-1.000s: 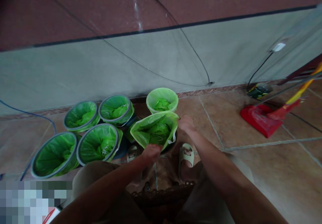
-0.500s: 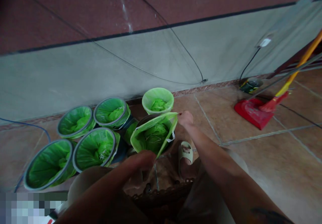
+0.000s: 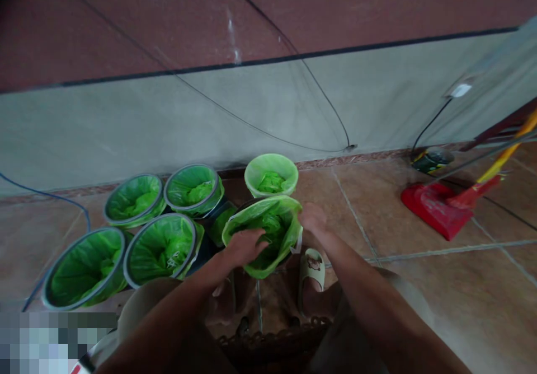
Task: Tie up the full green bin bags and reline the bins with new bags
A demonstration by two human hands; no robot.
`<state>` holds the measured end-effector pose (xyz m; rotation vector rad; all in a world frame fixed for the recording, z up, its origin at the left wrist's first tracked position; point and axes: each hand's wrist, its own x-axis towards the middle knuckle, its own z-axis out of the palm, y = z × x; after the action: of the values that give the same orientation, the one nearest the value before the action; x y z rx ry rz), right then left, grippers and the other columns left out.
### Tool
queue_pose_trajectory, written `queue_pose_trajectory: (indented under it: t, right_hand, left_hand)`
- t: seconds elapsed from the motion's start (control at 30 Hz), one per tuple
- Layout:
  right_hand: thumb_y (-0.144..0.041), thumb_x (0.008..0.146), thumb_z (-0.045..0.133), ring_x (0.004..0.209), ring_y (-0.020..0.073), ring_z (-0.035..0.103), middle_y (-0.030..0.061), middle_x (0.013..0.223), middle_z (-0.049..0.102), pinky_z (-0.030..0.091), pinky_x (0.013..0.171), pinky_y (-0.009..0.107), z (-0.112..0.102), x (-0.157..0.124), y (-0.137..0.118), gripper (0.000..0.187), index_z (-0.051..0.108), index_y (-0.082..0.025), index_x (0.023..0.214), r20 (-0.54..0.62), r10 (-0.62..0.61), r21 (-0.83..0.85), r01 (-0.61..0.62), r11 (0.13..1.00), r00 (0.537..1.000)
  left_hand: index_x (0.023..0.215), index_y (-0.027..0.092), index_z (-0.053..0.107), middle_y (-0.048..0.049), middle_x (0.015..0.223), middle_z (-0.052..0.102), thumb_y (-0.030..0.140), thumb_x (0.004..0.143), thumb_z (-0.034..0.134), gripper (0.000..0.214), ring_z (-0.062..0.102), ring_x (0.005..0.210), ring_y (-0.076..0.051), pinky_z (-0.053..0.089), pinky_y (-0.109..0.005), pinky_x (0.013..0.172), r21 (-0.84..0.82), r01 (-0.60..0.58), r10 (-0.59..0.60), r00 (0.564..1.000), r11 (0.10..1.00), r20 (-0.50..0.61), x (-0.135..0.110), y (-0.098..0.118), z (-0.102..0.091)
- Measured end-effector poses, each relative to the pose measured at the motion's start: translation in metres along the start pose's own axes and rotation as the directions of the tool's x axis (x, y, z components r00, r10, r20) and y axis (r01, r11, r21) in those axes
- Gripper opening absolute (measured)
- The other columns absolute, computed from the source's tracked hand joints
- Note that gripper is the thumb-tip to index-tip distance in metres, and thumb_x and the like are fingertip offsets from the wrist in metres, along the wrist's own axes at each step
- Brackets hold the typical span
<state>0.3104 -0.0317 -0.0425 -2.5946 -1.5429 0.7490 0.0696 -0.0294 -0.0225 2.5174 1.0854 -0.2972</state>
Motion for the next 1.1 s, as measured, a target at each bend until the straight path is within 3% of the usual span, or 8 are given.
queue_pose_trajectory:
  t: [0.1,0.2,0.37,0.5,0.57,0.83,0.97,1.1]
  right_hand:
    - [-0.025,0.086,0.052,0.098,0.0278,0.068,0.0189,0.102,0.072,0.050,0.074,0.029,-0.007,-0.004,-0.010,0.029,0.073,-0.012,0.101,0.010,0.034,-0.058,-0.033,0.998,0.999]
    - [-0.031,0.088,0.052,0.098,0.0268,0.068,0.0187,0.107,0.071,0.049,0.072,0.027,-0.006,-0.002,-0.015,0.035,0.069,-0.012,0.112,0.006,0.019,-0.086,-0.018,0.996,1.000]
    - [-0.037,0.092,0.051,0.100,0.0225,0.068,0.0137,0.108,0.072,0.048,0.078,0.026,0.008,0.013,-0.018,0.045,0.057,-0.016,0.131,-0.085,-0.096,-0.085,0.089,0.992,0.992]
    - [-0.032,0.094,0.044,0.096,0.0199,0.068,0.0096,0.105,0.073,0.047,0.073,0.023,0.009,0.021,-0.023,0.034,0.068,-0.022,0.116,-0.088,-0.112,-0.104,0.102,0.989,0.990]
    - [-0.030,0.094,0.042,0.093,0.0194,0.069,0.0087,0.102,0.074,0.045,0.070,0.022,0.006,0.023,-0.023,0.033,0.072,-0.022,0.105,-0.091,-0.120,-0.113,0.110,0.987,0.989]
    - [-0.026,0.091,0.048,0.086,0.0166,0.068,0.0044,0.096,0.075,0.042,0.066,0.020,0.001,0.025,-0.016,0.028,0.075,-0.024,0.099,-0.111,-0.192,-0.051,0.187,0.981,0.975]
    - [-0.026,0.090,0.048,0.088,0.0171,0.068,0.0049,0.099,0.075,0.044,0.067,0.020,-0.001,0.026,-0.016,0.030,0.076,-0.025,0.099,-0.138,-0.130,-0.048,0.124,0.991,0.982]
    - [-0.022,0.089,0.045,0.089,0.0187,0.068,0.0055,0.102,0.074,0.046,0.068,0.022,-0.003,0.026,-0.017,0.034,0.075,-0.027,0.104,-0.140,-0.089,-0.066,0.080,0.995,0.986]
  left_hand:
    - [0.126,0.014,0.054,-0.0131,0.115,0.066,0.030,0.092,0.046,0.039,0.063,0.108,-0.024,0.048,-0.034,0.093,-0.009,0.202,-0.199,0.953,0.979,-0.230,0.023,-0.022,-0.008]
    - [0.132,0.011,0.049,-0.0151,0.124,0.062,0.023,0.089,0.049,0.044,0.058,0.115,-0.024,0.043,-0.034,0.100,-0.039,0.284,-0.282,0.908,0.958,-0.310,0.044,-0.047,-0.007]
    - [0.134,0.014,0.049,-0.0143,0.124,0.063,0.025,0.089,0.050,0.046,0.057,0.115,-0.025,0.044,-0.036,0.099,-0.064,0.326,-0.331,0.909,0.943,-0.252,0.062,-0.062,0.004]
    - [0.108,0.014,0.066,-0.0155,0.106,0.069,0.022,0.089,0.046,0.028,0.062,0.109,-0.026,0.047,-0.037,0.092,-0.002,0.394,-0.391,0.910,0.919,-0.136,0.062,-0.064,0.002]
    - [0.100,0.015,0.069,-0.0149,0.101,0.071,0.021,0.091,0.042,0.029,0.065,0.104,-0.025,0.049,-0.035,0.090,0.011,0.426,-0.424,0.902,0.905,-0.083,0.059,-0.071,-0.004]
    - [0.098,0.020,0.072,-0.0119,0.101,0.072,0.028,0.093,0.040,0.033,0.068,0.098,-0.027,0.053,-0.035,0.081,-0.033,0.541,-0.538,0.825,0.840,-0.172,0.044,-0.096,-0.018]
    - [0.098,0.022,0.073,-0.0110,0.098,0.073,0.027,0.092,0.039,0.034,0.069,0.096,-0.025,0.053,-0.033,0.080,-0.081,0.546,-0.551,0.814,0.834,-0.183,0.042,-0.100,-0.015]
    - [0.107,0.023,0.072,-0.0083,0.107,0.073,0.026,0.088,0.048,0.031,0.068,0.100,-0.022,0.051,-0.028,0.084,-0.164,0.553,-0.573,0.810,0.817,-0.126,0.038,-0.109,-0.019]
